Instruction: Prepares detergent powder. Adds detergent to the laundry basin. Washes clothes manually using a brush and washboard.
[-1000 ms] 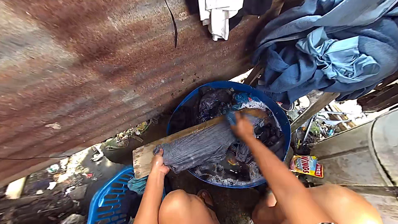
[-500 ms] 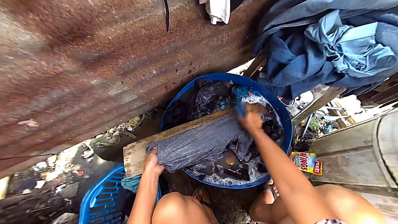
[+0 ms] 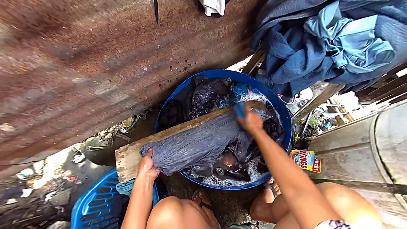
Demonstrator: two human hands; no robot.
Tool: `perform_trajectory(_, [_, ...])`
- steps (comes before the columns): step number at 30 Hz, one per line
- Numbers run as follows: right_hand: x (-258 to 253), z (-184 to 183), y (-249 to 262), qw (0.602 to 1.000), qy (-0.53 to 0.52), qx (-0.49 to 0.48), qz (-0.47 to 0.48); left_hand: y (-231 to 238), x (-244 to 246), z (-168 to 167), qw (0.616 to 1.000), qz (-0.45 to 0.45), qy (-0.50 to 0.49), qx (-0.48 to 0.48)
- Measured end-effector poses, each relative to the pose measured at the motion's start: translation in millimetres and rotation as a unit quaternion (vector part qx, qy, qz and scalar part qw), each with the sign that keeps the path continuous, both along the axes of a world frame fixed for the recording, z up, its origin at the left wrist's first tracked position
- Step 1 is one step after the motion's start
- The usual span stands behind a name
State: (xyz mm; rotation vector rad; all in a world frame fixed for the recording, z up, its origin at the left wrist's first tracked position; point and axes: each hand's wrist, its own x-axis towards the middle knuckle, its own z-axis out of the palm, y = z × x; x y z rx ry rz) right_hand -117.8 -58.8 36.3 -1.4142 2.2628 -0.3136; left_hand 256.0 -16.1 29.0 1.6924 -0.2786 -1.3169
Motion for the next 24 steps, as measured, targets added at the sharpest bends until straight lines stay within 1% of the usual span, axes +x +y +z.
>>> perform_trajectory(1, [-23, -2, -9, 0.998, 0.006, -0.004, -0.064, -1, 1, 0, 1.0, -0.005, 0.005, -0.003])
perform_trajectory(2, [-24, -5, -14, 0.994, 0.013, -0.014, -0.111, -1, 1, -1, 1.0, -0.006, 0.007, -0.007])
perform_trajectory(3, [-1, -8, -15, 0.991, 0.021, -0.034, -0.124, -1, 2, -1, 1.0, -0.007, 0.006, -0.008])
perform_trajectory(4, [44, -10, -8, 0.993, 0.024, -0.057, -0.099, -2, 2, -1, 1.0, -0.006, 0.002, -0.007])
perform_trajectory(5, [102, -11, 6, 0.996, 0.018, -0.083, -0.038, -3, 0, -2, 1.0, -0.002, -0.003, -0.006])
perform_trajectory(6, [163, -10, 26, 0.993, -0.018, -0.104, 0.052, -4, 0, -2, 1.0, 0.0, -0.006, -0.005])
perform_trajectory(7, [213, -7, 47, 0.982, -0.076, -0.087, 0.151, -3, 1, -2, 1.0, 0.0, -0.007, -0.005])
perform_trajectory(8, [242, 3, 61, 0.96, -0.122, -0.038, 0.249, -2, 3, -4, 1.0, -0.001, -0.007, -0.008])
perform_trajectory(9, [247, 9, 66, 0.94, -0.131, -0.01, 0.314, -2, 4, -5, 1.0, -0.001, -0.009, -0.013])
perform_trajectory(10, [232, 9, 62, 0.939, -0.121, -0.017, 0.322, -1, 4, -6, 1.0, -0.003, -0.008, -0.017])
perform_trajectory(11, [199, 6, 52, 0.951, -0.099, -0.025, 0.293, -1, 4, -6, 1.0, -0.004, -0.008, -0.018])
perform_trajectory(12, [153, 4, 39, 0.97, -0.07, -0.032, 0.232, -2, 3, -5, 1.0, -0.002, -0.006, -0.018])
perform_trajectory(13, [101, 2, 23, 0.987, -0.042, -0.027, 0.152, -2, 3, -5, 1.0, 0.0, -0.004, -0.017])
perform_trajectory(15, [6, -1, -3, 1.0, -0.01, -0.008, -0.01, -3, 1, -3, 1.0, 0.0, -0.003, -0.013])
perform_trajectory(16, [-20, -3, -12, 0.997, 0.001, -0.005, -0.077, -2, 0, -2, 1.0, 0.001, -0.005, -0.01])
perform_trajectory(17, [-23, -5, -17, 0.992, 0.006, -0.011, -0.122, -3, -1, -2, 1.0, 0.001, -0.01, -0.009])
perform_trajectory(18, [-1, -7, -19, 0.991, 0.008, -0.029, -0.132, -3, -1, -2, 1.0, 0.0, -0.015, -0.008])
perform_trajectory(19, [43, -8, -13, 0.994, 0.008, -0.051, -0.1, -4, -2, -1, 1.0, -0.001, -0.019, -0.008])
perform_trajectory(20, [103, -11, 0, 0.996, -0.005, -0.08, -0.036, -4, -3, -1, 1.0, -0.001, -0.019, -0.007])
perform_trajectory(21, [167, -11, 22, 0.993, -0.047, -0.099, 0.055, -3, -2, -1, 1.0, -0.002, -0.018, -0.007])
perform_trajectory(22, [223, -7, 44, 0.98, -0.101, -0.083, 0.152, -2, -1, -1, 1.0, -0.003, -0.02, -0.008])
perform_trajectory(23, [255, 3, 59, 0.96, -0.143, -0.042, 0.238, -2, 0, -2, 1.0, -0.004, -0.027, -0.011])
perform_trajectory(24, [261, 11, 64, 0.943, -0.151, -0.01, 0.298, 0, 1, -4, 0.999, -0.006, -0.03, -0.014])
